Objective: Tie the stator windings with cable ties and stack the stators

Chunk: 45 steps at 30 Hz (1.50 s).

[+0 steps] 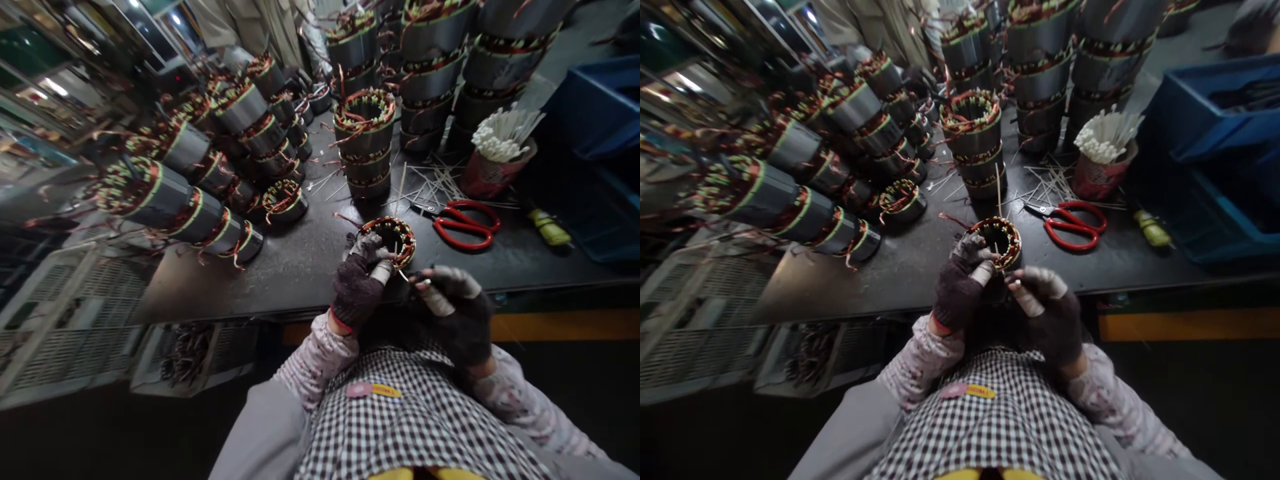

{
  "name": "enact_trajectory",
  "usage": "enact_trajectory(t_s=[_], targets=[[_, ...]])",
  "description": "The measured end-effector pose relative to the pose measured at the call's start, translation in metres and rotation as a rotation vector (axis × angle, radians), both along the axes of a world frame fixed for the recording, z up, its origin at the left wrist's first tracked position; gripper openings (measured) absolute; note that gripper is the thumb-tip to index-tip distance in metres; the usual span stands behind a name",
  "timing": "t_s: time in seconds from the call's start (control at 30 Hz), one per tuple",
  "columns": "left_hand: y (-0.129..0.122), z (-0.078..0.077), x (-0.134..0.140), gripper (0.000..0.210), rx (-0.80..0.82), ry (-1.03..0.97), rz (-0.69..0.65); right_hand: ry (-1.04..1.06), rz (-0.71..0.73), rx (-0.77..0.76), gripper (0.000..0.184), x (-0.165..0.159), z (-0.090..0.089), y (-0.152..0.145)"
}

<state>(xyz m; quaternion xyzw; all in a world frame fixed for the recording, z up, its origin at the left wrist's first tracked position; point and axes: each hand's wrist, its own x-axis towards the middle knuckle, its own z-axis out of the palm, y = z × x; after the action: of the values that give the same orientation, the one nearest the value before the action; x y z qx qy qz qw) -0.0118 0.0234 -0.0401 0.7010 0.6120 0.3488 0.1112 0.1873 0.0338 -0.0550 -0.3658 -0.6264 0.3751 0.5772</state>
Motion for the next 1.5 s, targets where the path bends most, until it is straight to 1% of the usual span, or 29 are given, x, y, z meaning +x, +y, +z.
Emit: enact_trajectory(t_s=[0.07,0.13,0.2,0.33,0.43,0.53,0.6,0.67,0.77,0.83,0.87,0.9,0.97,1.03,1.1,1.2,1.27,1.33,1.37,1.43,1.47,1.5], targets=[[0.001,-0.003,0.001,0.023,0.037,-0.177,0.070,0.037,0.039,-0.148,0.018,0.003,0.011,0.008],[0.004,-0.004,0.001,0.011,0.108,-0.261,0.054,-0.020,0.131,-0.216,0.020,0.005,0.022,0.014],[0.006,-0.003,0.000,0.008,0.160,-0.278,0.013,-0.099,0.191,-0.213,0.019,0.006,0.032,0.017],[0.008,-0.001,0.000,0.010,0.163,-0.294,0.028,-0.151,0.158,-0.196,0.016,0.003,0.044,0.018],[0.008,0.001,0.002,0.009,0.131,-0.272,0.023,-0.226,0.160,-0.222,0.016,-0.003,0.045,0.025],[0.008,0.003,0.003,0.010,0.113,-0.271,0.017,-0.332,0.179,-0.234,0.021,-0.005,0.043,0.033],[0.007,0.005,0.000,0.011,0.114,-0.269,-0.004,-0.411,0.185,-0.170,0.021,-0.004,0.042,0.035],[0.007,0.007,-0.003,0.012,0.117,-0.251,-0.042,-0.474,0.156,-0.006,0.018,-0.002,0.041,0.036],[0.006,0.009,-0.006,0.015,0.124,-0.235,-0.057,-0.514,0.078,0.314,0.016,-0.003,0.043,0.039],[0.006,0.011,-0.005,0.018,0.125,-0.240,-0.045,-0.522,0.079,0.440,0.016,-0.003,0.048,0.042],[0.006,0.012,-0.004,0.019,0.121,-0.242,-0.044,-0.511,0.092,0.464,0.014,-0.004,0.052,0.042],[0.006,0.013,-0.003,0.019,0.114,-0.242,-0.047,-0.483,0.118,0.458,0.011,-0.004,0.057,0.042],[0.006,0.013,-0.002,0.016,0.106,-0.238,-0.052,-0.374,0.188,0.374,0.009,-0.004,0.064,0.040],[0.005,0.012,-0.001,0.015,0.128,-0.228,-0.053,-0.243,0.245,0.238,0.010,-0.003,0.066,0.037],[0.005,0.011,-0.002,0.019,0.151,-0.212,-0.031,-0.166,0.280,0.070,0.004,-0.001,0.061,0.033],[0.005,0.009,-0.004,0.020,0.178,-0.164,0.009,-0.193,0.318,-0.180,0.018,0.008,0.051,0.024],[0.005,0.009,-0.004,0.018,0.206,-0.132,0.012,-0.179,0.347,-0.291,0.022,0.009,0.052,0.021],[0.005,0.011,-0.002,0.017,0.201,-0.115,-0.006,-0.056,0.322,-0.330,0.021,-0.002,0.061,0.026],[0.004,0.012,-0.002,0.017,0.179,-0.111,-0.024,0.019,0.289,-0.321,0.021,-0.013,0.064,0.033],[0.002,0.016,-0.002,0.017,0.119,-0.104,-0.066,0.111,0.177,-0.228,0.026,-0.041,0.067,0.052],[0.001,0.018,-0.002,0.017,0.085,-0.098,-0.080,0.114,0.118,-0.169,0.028,-0.054,0.065,0.061],[0.000,0.021,-0.003,0.018,0.055,-0.093,-0.084,0.068,0.090,-0.137,0.027,-0.063,0.061,0.069]])
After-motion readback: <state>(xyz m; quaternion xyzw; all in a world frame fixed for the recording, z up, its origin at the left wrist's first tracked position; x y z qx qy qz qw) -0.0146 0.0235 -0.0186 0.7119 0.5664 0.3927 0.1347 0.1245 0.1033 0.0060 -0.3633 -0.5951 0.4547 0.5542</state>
